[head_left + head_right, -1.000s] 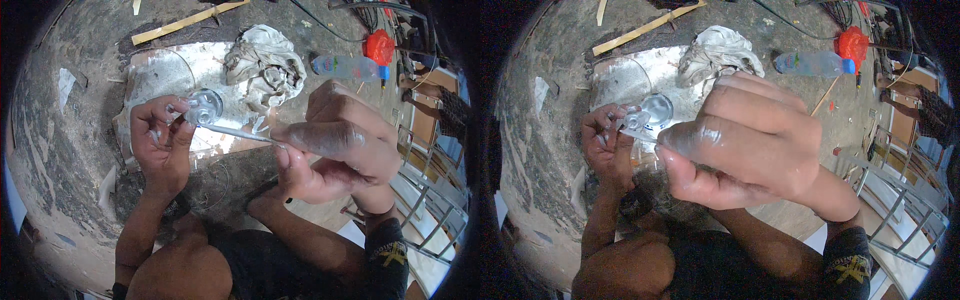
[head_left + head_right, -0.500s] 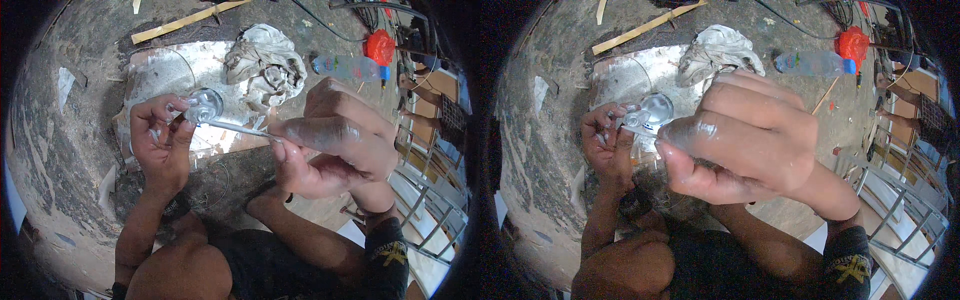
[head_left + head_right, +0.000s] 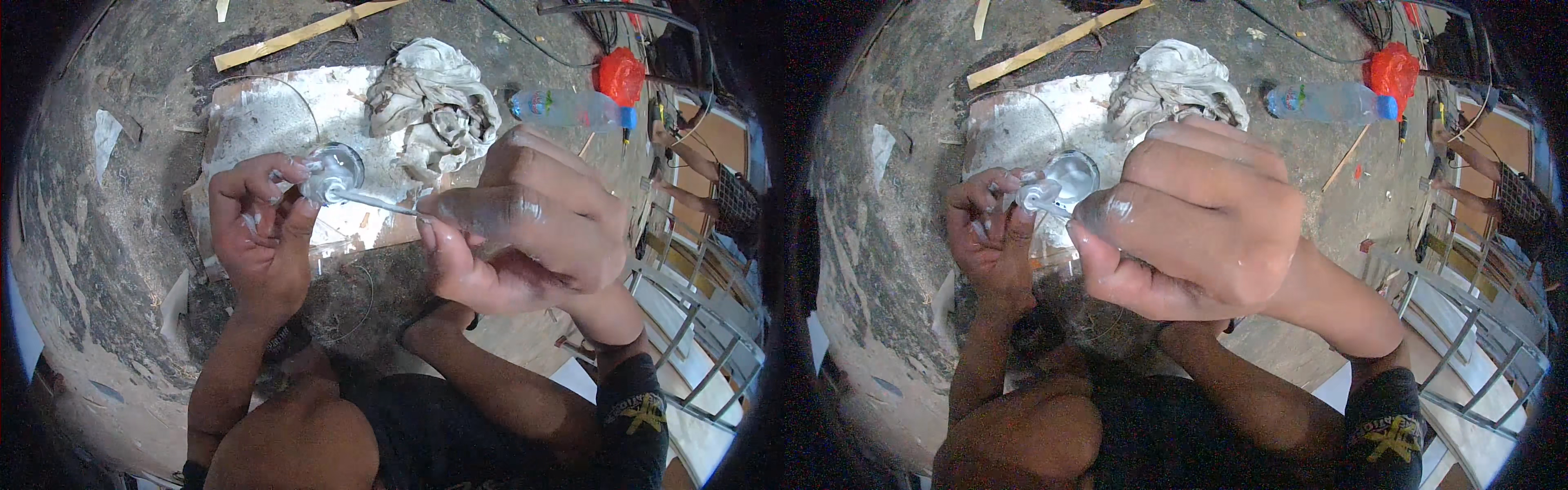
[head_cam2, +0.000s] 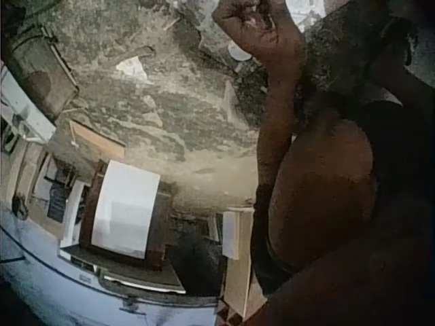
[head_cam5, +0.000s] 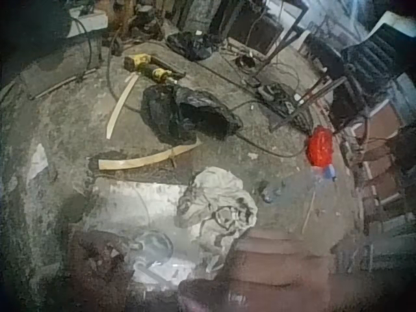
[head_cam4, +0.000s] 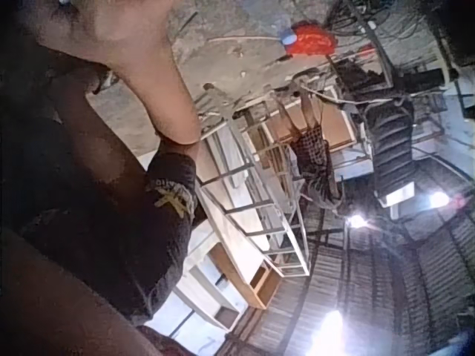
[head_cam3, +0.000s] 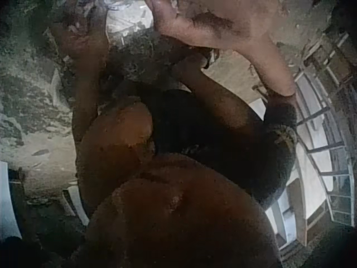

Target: The person mixes a white substance in a small container with a stick, adds water from a bottle, applies the mixture to a plastic pipe fitting, and wipes the fitting with a cloth.

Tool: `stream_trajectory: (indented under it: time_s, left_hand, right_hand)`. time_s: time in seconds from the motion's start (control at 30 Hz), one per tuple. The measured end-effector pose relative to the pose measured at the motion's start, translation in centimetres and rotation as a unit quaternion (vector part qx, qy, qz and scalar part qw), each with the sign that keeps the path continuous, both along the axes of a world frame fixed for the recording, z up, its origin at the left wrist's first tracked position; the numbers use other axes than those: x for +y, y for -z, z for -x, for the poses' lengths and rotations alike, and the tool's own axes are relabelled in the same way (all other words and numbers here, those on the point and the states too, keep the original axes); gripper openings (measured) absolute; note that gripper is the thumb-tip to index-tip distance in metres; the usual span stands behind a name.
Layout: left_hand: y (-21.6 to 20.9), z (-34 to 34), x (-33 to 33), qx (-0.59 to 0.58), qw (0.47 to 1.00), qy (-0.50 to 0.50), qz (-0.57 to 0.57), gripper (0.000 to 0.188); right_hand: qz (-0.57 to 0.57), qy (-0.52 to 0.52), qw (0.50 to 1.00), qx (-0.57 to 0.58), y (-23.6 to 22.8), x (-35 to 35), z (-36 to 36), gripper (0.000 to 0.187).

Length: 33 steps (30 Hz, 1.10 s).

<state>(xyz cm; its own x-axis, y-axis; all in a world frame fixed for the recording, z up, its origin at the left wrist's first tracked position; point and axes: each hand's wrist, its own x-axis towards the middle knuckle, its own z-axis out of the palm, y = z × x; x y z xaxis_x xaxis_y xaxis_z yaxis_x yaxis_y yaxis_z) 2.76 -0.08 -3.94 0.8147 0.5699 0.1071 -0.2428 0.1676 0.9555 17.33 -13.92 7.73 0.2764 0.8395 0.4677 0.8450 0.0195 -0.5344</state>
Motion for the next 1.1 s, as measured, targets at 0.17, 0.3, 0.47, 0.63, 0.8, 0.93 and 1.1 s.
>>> stream_trajectory:
  time_s: [0.17, 0.3, 0.47, 0.63, 0.8, 0.93, 1.1]
  left_hand:
    - [0.5, 0.1, 0.0, 0.0, 0.999, 0.0, -0.036, 0.029]
    - [0.1, 0.1, -0.1, -0.016, 0.999, 0.003, -0.051, 0.028]
    - [0.5, 0.0, -0.2, -0.016, 0.998, 0.008, -0.066, 0.026]
    - [0.5, -0.1, -0.2, -0.008, 0.999, 0.002, -0.052, 0.025]
    - [1.2, 0.3, 0.1, -0.003, 0.999, -0.018, -0.037, 0.025]
    - [1.1, 0.3, 0.2, 0.022, 0.998, -0.013, -0.05, 0.026]
    - [1.3, 0.0, 0.3, -0.008, 0.999, 0.0, -0.053, 0.028]
  right_hand:
    - [0.046, 0.011, 0.999, -0.009, -0.6, 0.3, 0.3, 0.01]
    - [0.046, 0.014, 0.998, -0.034, -0.9, 0.5, 0.5, 0.008]
    - [0.08, -0.009, 0.996, -0.049, -0.5, 0.7, 0.7, 0.009]
    - [0.06, 0.001, 0.998, -0.029, -0.7, 0.2, 0.3, 0.008]
    - [0.055, 0.023, 0.998, -0.008, -1.5, -0.3, 0.3, 0.006]
    - [0.07, 0.099, 0.993, -0.002, -0.4, -1.0, 0.6, 0.006]
    - [0.102, 0.115, 0.988, 0.006, 0.1, -1.6, 0.8, 0.006]
